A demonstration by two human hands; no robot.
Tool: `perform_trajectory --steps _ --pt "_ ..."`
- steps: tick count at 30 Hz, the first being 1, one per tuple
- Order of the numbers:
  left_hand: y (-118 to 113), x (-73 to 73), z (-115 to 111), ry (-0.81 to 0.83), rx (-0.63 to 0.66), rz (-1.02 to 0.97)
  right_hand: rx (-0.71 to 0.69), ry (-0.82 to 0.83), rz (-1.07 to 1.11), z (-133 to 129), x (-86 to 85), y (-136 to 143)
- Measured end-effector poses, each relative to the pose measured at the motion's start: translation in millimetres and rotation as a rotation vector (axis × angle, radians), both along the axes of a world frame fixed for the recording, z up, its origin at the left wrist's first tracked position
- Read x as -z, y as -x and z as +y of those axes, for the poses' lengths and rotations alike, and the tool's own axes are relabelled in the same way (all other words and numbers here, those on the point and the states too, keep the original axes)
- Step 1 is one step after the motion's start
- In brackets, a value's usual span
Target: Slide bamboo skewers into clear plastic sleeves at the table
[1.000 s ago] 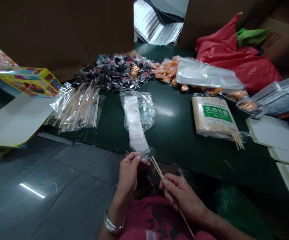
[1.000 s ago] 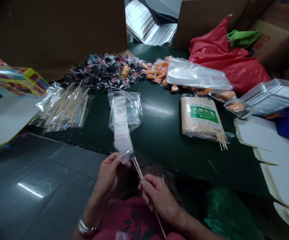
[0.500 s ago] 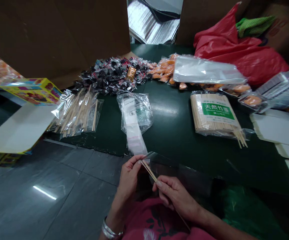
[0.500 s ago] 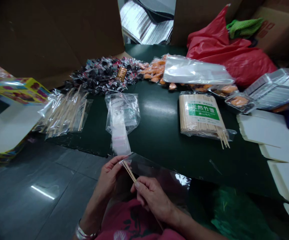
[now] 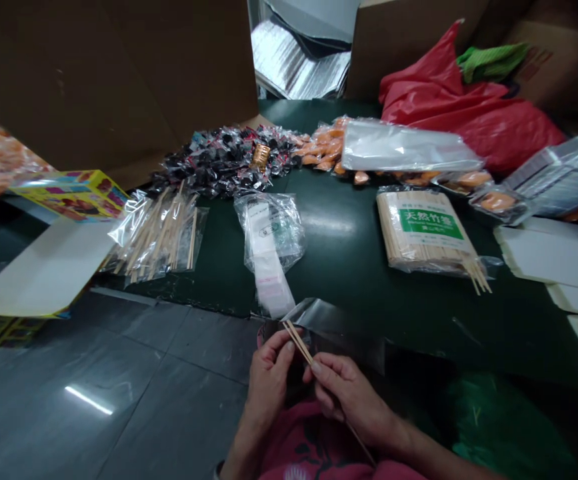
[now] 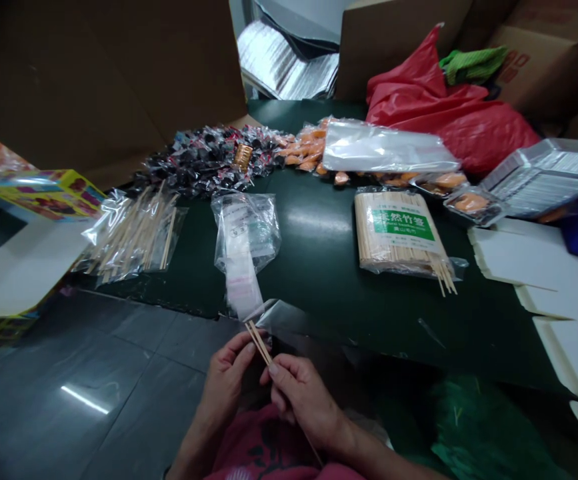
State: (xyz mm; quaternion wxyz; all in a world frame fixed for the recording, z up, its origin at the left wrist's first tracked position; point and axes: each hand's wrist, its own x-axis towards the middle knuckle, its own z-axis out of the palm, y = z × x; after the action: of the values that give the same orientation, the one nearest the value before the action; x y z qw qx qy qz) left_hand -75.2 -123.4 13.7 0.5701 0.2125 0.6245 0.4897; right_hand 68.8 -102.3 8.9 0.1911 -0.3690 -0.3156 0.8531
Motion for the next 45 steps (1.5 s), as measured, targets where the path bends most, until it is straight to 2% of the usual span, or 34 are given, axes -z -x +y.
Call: perform_trajectory --steps 10,12,14,18,21,27,30,36,39,45 --pt "1 0.7 -15 -0.004 0.058 0.159 0.121 0.114 0.046 8 -2.0 10" --pt "2 -0.1 -14 0.018 0.045 0.111 0.121 0.099 0.043 11 -2.6 11" --pt "2 -1.0 -12 0.042 0.003 -0.027 0.098 0.062 0.019 15 -3.7 11" --pt "-2 -5.1 -3 0.045 -0.137 -0.324 0.041 -0.025 -0.066 21 -6.3 6" --pt "-5 -8.5 3 0.059 -0.19 -0.424 -0.031 -0.132 -0.175 26 -10.5 -7" --pt "-6 -7.3 7 0.056 -0.219 -0.372 -0.372 -0.382 -0.3 37 -16.6 -41" --pt "-6 -4.8 5 0.033 -0.18 -0.277 -0.417 -0.412 -0.328 42 -14.2 -47" --pt "-5 -1.2 2 0.038 -0.111 -0.068 -0.351 -0.342 -0.308 39 -10.5 -39" --pt "-4 1.6 0 0.028 -0.094 0.011 -0.309 -0.234 -0.276 35 -10.8 -32" --pt "0 11.2 -6 0.014 -0.042 0.107 -0.174 0.026 -0.051 27 -6.4 -18"
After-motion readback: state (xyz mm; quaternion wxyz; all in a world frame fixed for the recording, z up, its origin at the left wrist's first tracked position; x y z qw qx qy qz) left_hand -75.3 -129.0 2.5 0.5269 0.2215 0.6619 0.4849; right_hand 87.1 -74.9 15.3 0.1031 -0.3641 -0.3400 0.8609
